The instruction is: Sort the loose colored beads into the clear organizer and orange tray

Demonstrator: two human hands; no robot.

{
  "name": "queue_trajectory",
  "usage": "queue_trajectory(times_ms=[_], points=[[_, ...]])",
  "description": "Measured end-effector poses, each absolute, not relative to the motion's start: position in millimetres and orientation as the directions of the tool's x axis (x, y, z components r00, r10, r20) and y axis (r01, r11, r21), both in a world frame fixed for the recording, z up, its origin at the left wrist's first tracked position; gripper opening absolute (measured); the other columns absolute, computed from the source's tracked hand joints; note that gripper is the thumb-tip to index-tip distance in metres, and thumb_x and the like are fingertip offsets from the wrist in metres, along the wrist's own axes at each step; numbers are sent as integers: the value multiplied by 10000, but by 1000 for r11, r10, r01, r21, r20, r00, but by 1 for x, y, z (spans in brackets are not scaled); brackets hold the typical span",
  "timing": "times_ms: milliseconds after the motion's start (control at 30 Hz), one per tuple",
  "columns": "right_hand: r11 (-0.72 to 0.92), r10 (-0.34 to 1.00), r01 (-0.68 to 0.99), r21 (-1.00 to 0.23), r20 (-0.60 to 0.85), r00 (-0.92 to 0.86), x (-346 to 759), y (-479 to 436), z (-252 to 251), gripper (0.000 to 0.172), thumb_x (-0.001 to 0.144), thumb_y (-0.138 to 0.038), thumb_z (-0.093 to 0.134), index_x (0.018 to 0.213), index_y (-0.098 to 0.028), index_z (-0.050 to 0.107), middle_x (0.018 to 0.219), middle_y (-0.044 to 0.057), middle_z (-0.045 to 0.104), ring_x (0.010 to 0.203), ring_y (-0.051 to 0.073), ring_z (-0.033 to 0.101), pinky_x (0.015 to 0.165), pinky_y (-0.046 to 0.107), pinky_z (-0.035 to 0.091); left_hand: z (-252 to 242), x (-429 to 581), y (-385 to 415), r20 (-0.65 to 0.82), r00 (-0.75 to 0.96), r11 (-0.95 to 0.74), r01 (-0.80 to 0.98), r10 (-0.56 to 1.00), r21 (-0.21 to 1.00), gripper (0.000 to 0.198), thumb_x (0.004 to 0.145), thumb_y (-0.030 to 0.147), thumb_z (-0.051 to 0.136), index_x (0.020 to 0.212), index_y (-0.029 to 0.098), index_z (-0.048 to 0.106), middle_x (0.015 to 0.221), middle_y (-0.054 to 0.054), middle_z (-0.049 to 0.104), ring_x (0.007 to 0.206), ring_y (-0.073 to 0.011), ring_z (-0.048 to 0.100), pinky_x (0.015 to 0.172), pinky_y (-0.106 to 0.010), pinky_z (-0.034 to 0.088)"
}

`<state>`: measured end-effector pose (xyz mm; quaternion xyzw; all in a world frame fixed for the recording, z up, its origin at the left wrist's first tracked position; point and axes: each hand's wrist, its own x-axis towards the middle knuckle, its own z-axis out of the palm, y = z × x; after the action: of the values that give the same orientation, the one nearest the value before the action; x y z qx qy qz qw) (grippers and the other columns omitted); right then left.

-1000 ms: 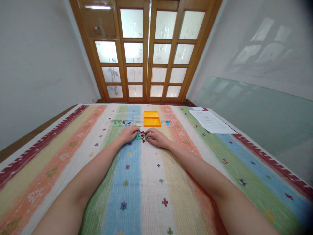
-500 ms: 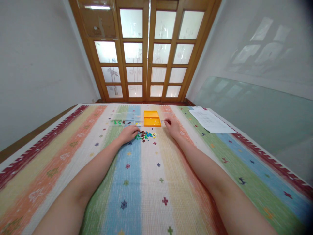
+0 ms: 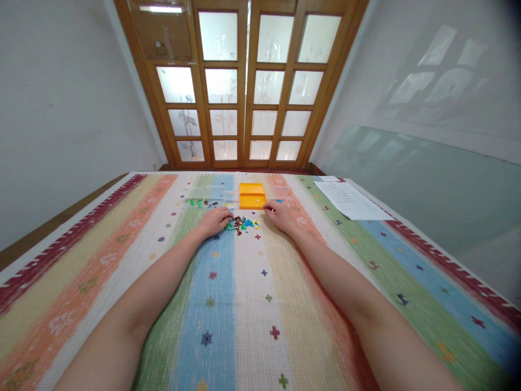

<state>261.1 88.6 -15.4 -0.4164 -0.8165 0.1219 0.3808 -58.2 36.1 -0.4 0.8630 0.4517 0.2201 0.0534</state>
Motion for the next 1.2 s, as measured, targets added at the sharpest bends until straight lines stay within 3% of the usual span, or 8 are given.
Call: queue_trajectory(times_ms=[133, 333, 433, 533, 967, 1200], points=[[677, 734, 543, -497, 403, -547, 252, 78, -13, 176, 803, -119, 548, 871, -193, 692, 864, 31, 702, 798, 191, 612, 745, 301, 460, -2, -60, 37, 344, 488, -584, 759, 803, 287, 259, 978, 236, 512, 1076, 240, 752, 1118, -57, 708, 1043, -217, 654, 946, -343, 503], [713, 687, 541, -446, 290, -667, 252, 70, -2, 169, 777, -130, 637, 934, -188, 666, 927, 31, 651, 815, 180, 572, 717, 277, 434, -4, -61, 39, 343, 480, -577, 766, 807, 283, 261, 976, 240, 517, 1074, 239, 759, 1106, -60, 709, 1019, -212, 650, 944, -345, 504], [725, 684, 572, -383, 302, -664, 251, 68, 0, 48, 885, -213, 654, 915, -189, 683, 932, 51, 649, 822, 188, 570, 731, 292, 430, -4, -60, 39, 339, 480, -575, 769, 809, 281, 265, 976, 241, 516, 1078, 238, 760, 1109, -63, 709, 1030, -217, 650, 945, -348, 505], [732, 681, 579, -359, 340, -649, 249, 67, -2, 112, 955, -279, 642, 909, -191, 694, 917, 65, 654, 834, 199, 578, 744, 305, 431, -3, -60, 39, 341, 476, -572, 769, 810, 285, 266, 978, 242, 514, 1077, 245, 760, 1107, -60, 708, 1028, -216, 650, 942, -346, 507], [709, 703, 600, -369, 427, -569, 245, 74, -19, 147, 927, -199, 613, 1046, -184, 698, 935, 61, 678, 863, 205, 598, 768, 303, 453, -4, -62, 40, 347, 488, -584, 763, 801, 275, 270, 976, 236, 506, 1069, 239, 759, 1094, -58, 713, 1029, -217, 650, 943, -352, 509], [724, 689, 576, -380, 447, -570, 244, 74, -19, 100, 922, -209, 602, 958, -192, 694, 931, 59, 682, 864, 200, 604, 762, 294, 450, -4, -61, 40, 341, 483, -579, 761, 807, 293, 264, 971, 233, 513, 1060, 248, 762, 1084, -49, 713, 1020, -211, 652, 948, -348, 509]])
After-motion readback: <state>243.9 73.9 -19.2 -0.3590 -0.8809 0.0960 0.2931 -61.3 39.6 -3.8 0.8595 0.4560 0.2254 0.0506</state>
